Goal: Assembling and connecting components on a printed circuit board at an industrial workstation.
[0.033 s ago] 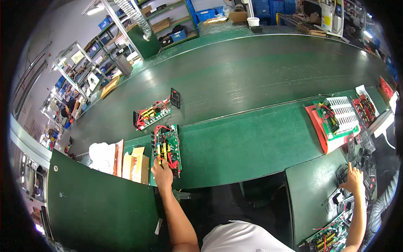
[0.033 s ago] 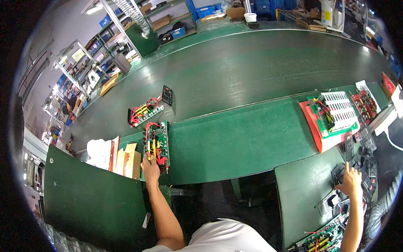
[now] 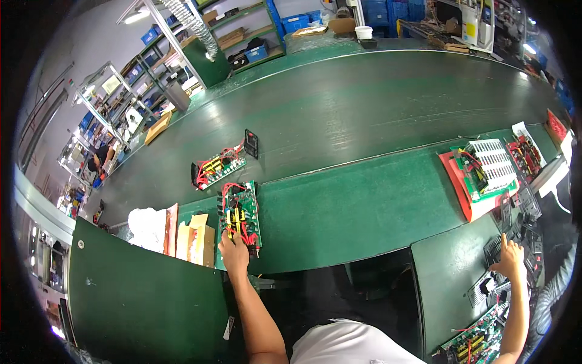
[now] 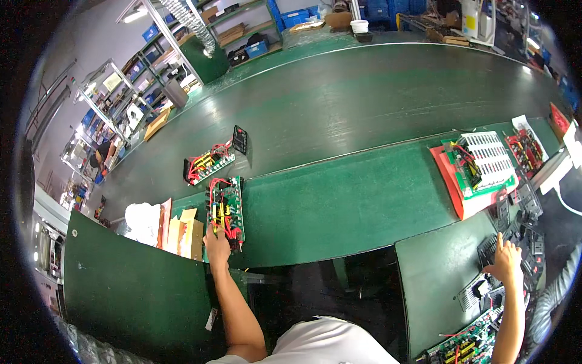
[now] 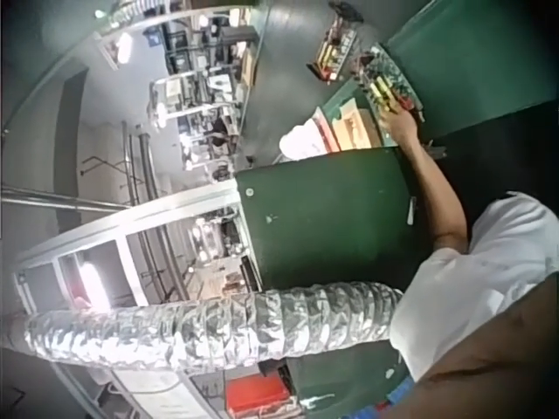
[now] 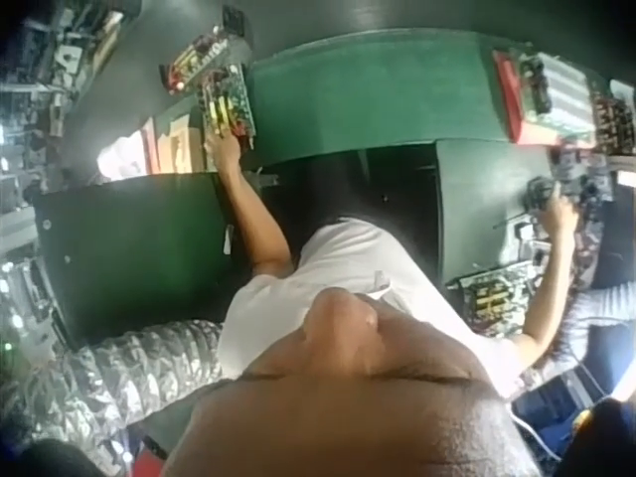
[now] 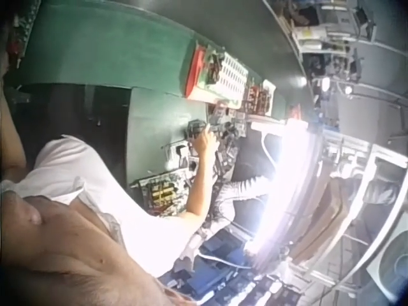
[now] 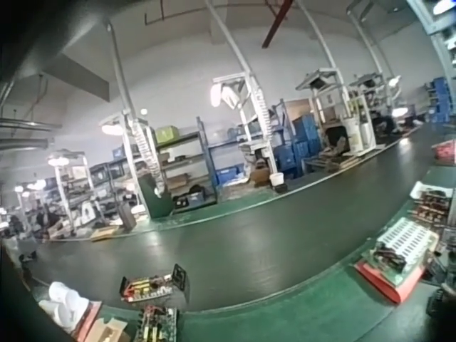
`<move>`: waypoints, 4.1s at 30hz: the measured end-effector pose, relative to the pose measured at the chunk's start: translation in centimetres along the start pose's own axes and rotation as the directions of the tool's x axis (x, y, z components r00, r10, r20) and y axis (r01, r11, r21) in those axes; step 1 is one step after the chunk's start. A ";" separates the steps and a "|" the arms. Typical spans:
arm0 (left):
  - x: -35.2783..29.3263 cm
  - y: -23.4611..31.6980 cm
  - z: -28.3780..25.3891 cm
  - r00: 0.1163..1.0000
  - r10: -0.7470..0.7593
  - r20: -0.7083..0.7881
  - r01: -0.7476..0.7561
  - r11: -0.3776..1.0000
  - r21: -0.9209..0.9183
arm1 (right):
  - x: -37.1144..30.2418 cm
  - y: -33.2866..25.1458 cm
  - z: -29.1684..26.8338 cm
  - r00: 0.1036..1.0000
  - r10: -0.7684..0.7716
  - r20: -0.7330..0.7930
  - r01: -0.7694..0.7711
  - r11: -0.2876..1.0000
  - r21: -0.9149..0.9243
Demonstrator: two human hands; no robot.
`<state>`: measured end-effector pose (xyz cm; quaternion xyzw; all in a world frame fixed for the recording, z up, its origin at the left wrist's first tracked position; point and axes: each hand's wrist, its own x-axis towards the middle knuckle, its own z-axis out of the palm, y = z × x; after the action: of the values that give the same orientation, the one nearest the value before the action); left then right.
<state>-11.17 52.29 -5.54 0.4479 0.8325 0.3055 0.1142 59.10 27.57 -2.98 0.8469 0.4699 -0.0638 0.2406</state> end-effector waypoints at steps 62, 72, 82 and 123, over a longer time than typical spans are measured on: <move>1.6 14.1 9.3 0.472 0.819 0.325 -0.622 0.571 -0.536 | 4.3 -32.1 -11.5 0.700 -0.005 -0.715 0.631 0.474 0.614; 5.7 14.8 7.8 0.594 0.728 0.342 -0.349 0.617 -0.706 | 4.4 -33.4 -8.9 0.735 0.193 -0.650 0.616 0.212 0.759; -1.1 18.8 6.8 0.163 0.907 0.387 -0.879 0.311 -0.360 | 3.5 -33.3 -9.6 0.700 0.297 -0.649 0.611 0.221 0.760; 4.1 23.5 10.9 0.411 0.530 0.742 -0.237 0.848 -0.474 | -1.3 -36.2 -8.8 0.677 -0.360 -0.642 0.640 -0.143 0.755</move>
<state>7.41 69.79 0.54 0.6961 0.4828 0.1834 0.4988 27.41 46.75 -7.43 0.5279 0.6158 -0.3482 -0.4700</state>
